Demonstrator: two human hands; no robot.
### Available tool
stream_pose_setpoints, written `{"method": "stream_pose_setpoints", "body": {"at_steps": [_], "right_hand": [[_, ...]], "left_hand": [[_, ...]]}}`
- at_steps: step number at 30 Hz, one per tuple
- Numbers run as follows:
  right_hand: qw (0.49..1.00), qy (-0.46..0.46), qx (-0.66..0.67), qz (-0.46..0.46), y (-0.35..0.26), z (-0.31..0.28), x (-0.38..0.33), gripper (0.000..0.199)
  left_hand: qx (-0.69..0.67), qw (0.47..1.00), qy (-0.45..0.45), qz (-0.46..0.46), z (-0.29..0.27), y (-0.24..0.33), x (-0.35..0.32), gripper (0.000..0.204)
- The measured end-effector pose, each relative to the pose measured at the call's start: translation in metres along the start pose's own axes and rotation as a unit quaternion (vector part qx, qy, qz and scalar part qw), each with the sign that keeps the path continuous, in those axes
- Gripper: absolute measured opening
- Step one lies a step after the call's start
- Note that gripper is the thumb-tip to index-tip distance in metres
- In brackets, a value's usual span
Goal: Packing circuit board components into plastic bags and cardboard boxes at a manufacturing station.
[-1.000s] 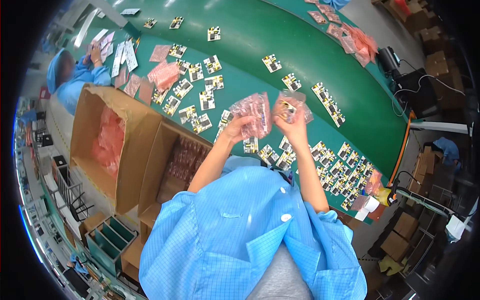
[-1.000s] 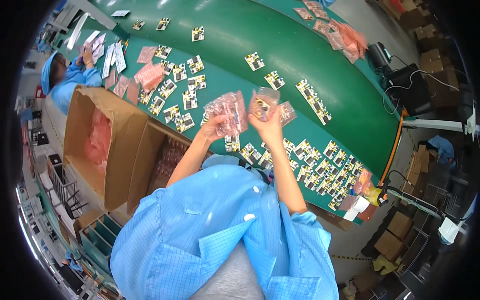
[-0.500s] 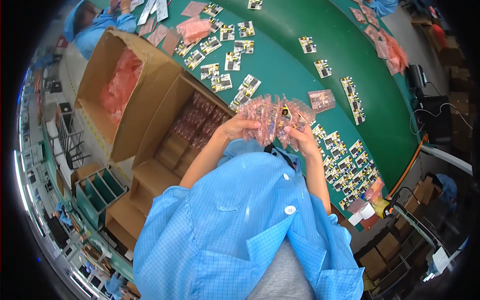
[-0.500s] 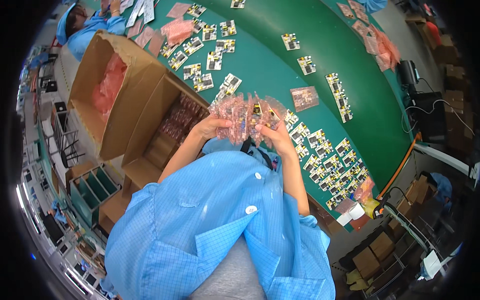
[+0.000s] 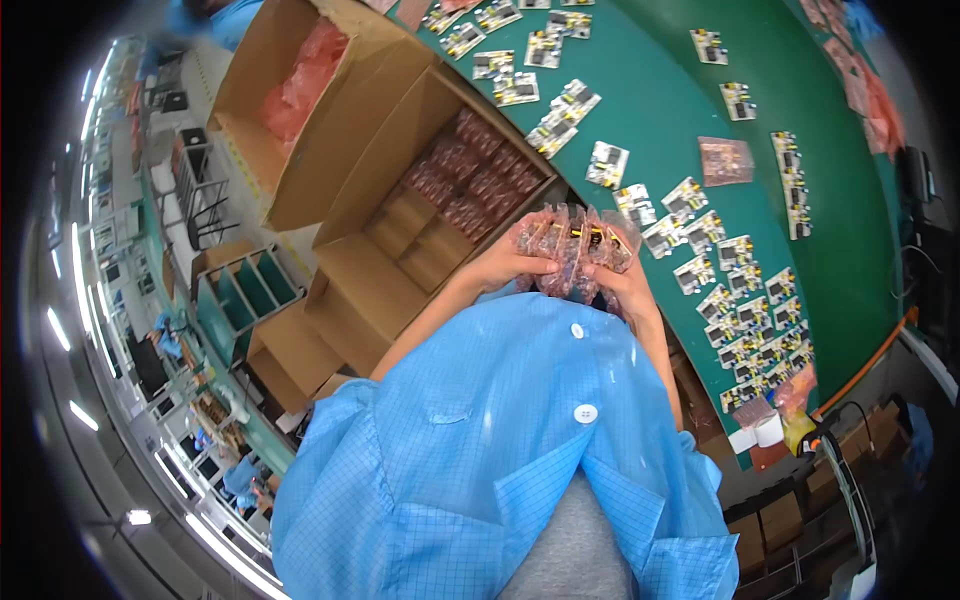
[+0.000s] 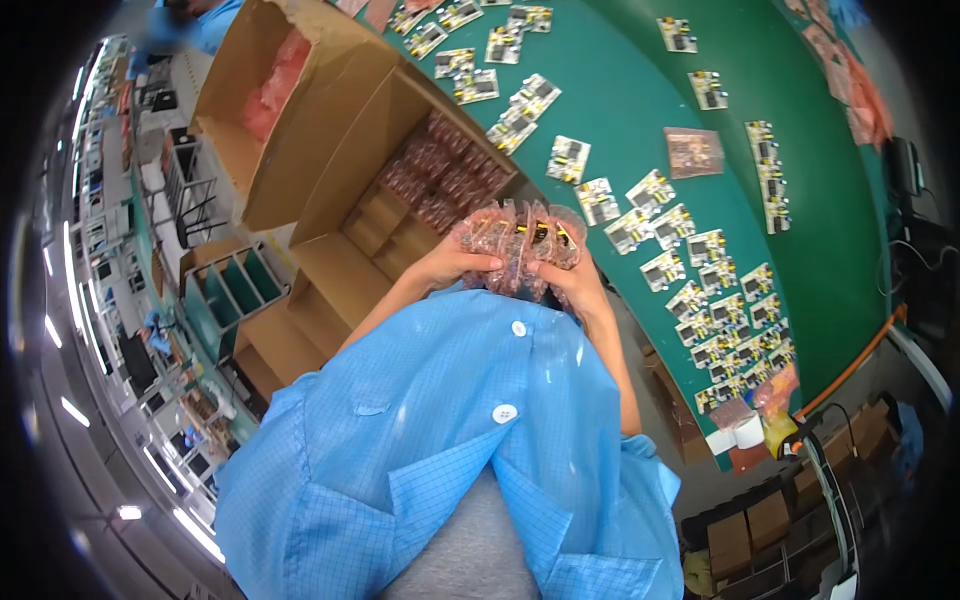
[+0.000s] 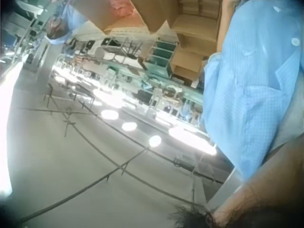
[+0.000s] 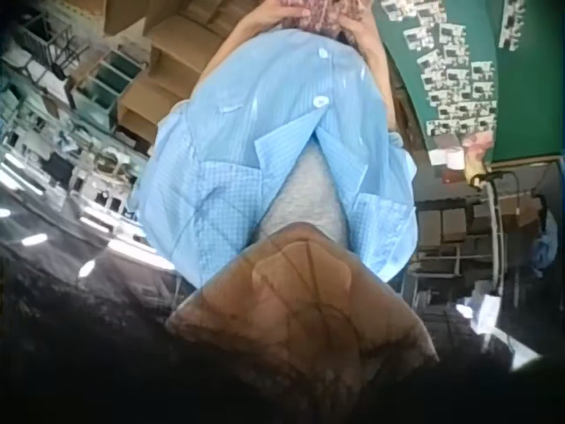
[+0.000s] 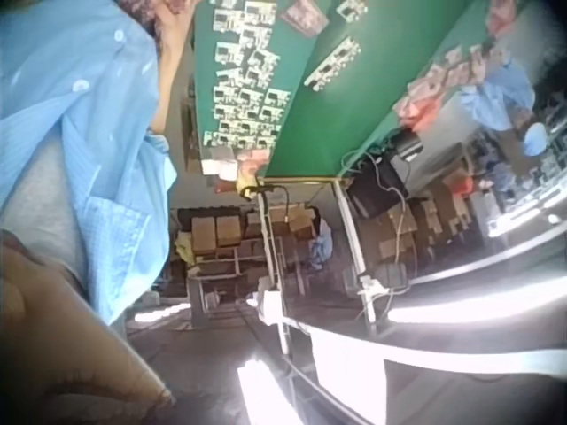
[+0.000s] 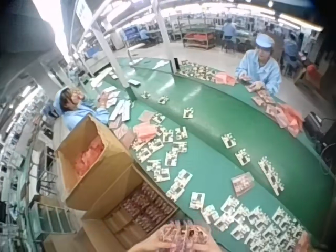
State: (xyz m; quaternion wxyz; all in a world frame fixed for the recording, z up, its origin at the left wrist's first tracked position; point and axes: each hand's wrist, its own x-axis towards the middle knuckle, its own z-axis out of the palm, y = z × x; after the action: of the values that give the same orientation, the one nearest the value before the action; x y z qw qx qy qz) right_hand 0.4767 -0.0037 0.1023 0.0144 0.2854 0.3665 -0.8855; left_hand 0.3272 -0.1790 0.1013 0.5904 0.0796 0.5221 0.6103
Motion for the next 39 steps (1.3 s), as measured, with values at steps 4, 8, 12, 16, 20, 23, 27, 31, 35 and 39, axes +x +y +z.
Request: {"method": "stream_pose_setpoints", "body": {"at_steps": [4, 8, 12, 16, 20, 23, 27, 31, 35, 39], "right_hand": [[0.996, -0.026, -0.08, -0.009, 0.037, 0.029, 0.015, 0.078], [0.998, -0.018, -0.058, 0.035, 0.069, 0.073, 0.036, 0.076], [0.99, -0.024, -0.133, 0.042, 0.107, 0.129, 0.072, 0.075], [0.986, 0.001, -0.122, 0.115, 0.192, 0.175, 0.131, 0.081], [0.96, -0.06, -0.07, 0.264, 0.253, 0.2, 0.194, 0.052], [0.955, -0.006, -0.023, 0.297, 0.327, 0.208, 0.229, 0.04], [0.946, 0.12, -0.031, 0.298, 0.42, 0.15, 0.256, 0.046], [0.916, 0.211, -0.016, 0.341, 0.454, 0.145, 0.262, 0.052], [0.898, 0.261, 0.023, 0.355, 0.507, 0.153, 0.263, 0.045], [0.871, 0.375, -0.007, 0.316, 0.553, 0.109, 0.279, 0.054]], "left_hand": [[-0.027, 0.997, 0.071, 0.019, -0.027, -0.028, -0.042, 0.075], [-0.059, 0.989, 0.133, 0.009, -0.064, -0.034, -0.082, 0.074], [-0.082, 0.983, 0.164, 0.022, -0.128, -0.037, -0.119, 0.074], [-0.042, 0.972, 0.227, 0.039, -0.218, -0.06, -0.144, 0.062], [-0.109, 0.966, 0.227, -0.055, -0.318, -0.101, -0.145, 0.061], [-0.112, 0.964, 0.212, -0.114, -0.387, -0.148, -0.133, 0.055], [-0.077, 0.977, 0.176, -0.094, -0.42, -0.214, -0.086, 0.055], [0.083, 0.963, 0.229, -0.117, -0.437, -0.25, -0.061, 0.055], [0.267, 0.923, 0.213, -0.176, -0.478, -0.279, -0.063, 0.061], [0.327, 0.912, 0.21, -0.136, -0.462, -0.269, -0.028, 0.06]]}}
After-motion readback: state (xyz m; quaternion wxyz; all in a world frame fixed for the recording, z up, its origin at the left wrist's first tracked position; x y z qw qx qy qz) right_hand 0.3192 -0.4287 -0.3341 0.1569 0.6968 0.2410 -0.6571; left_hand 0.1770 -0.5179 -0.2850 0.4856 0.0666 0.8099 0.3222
